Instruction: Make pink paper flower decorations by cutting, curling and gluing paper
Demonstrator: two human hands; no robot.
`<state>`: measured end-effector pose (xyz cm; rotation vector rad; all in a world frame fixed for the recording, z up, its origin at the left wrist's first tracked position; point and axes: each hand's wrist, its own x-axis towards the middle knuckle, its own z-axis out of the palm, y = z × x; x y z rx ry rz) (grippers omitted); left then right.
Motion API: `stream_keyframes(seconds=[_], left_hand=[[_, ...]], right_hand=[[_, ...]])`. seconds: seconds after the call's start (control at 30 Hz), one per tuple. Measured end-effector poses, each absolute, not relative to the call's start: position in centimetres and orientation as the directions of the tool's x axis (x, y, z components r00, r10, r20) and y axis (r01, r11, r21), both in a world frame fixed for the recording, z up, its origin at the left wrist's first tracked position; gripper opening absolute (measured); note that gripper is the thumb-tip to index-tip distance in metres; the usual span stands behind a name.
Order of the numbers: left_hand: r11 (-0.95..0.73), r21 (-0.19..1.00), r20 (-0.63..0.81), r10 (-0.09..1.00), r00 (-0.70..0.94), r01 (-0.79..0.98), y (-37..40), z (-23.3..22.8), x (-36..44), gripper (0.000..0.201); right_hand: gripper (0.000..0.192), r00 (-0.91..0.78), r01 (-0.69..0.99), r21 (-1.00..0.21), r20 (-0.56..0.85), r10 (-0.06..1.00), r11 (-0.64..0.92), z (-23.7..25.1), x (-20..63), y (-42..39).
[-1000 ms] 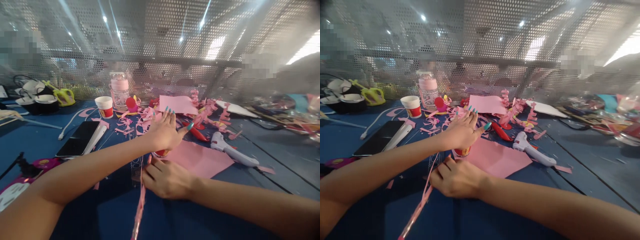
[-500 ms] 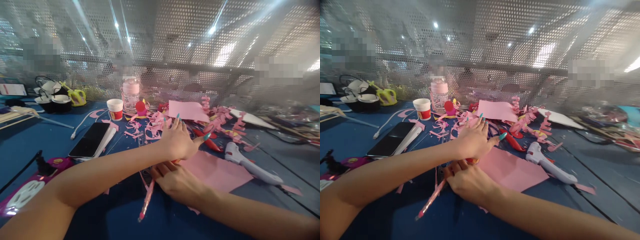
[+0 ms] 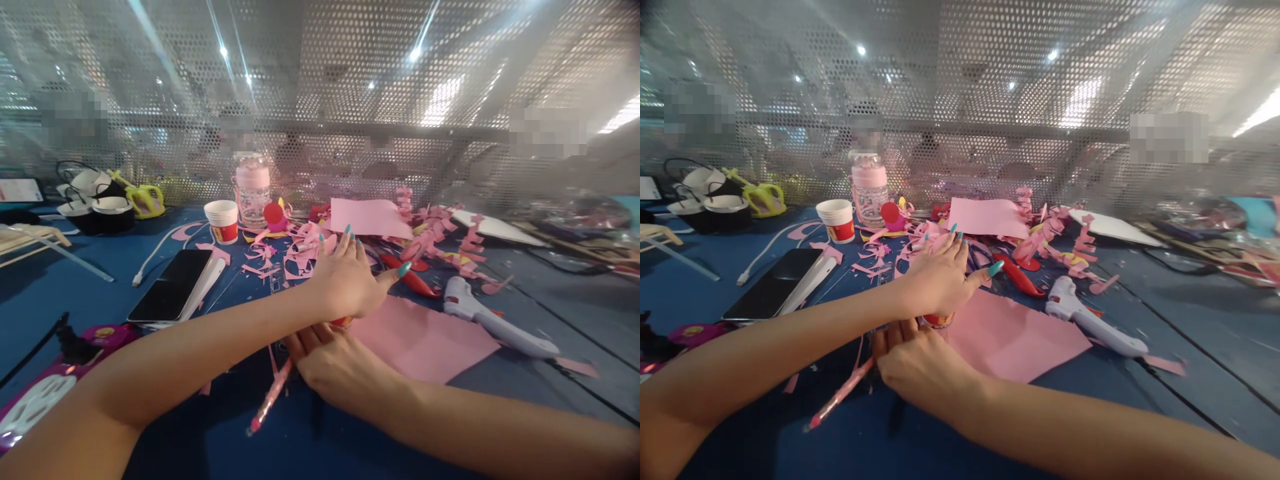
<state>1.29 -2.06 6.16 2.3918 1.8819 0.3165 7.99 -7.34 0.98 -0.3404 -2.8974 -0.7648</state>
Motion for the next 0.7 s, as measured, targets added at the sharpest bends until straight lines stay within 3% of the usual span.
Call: stream_keyframes(seconds=[0.4, 0.7], left_hand=[[-0.244, 0.195, 0.107, 0.968, 0.227, 0.950, -1.9, 6.1, 1.3, 0.083], [-0.248, 0.180, 0.096, 0.968, 0.234, 0.952, -1.9, 6.2, 1.3, 0.084]], right_hand=[[0.014, -0.950, 0.238, 0.422, 0.289, 0.119, 0.875, 0.8, 8.8, -7.7], [0.010, -0.958, 0.186, 0.412, 0.278, 0.071, 0.892, 1.4, 10.3, -8.2]])
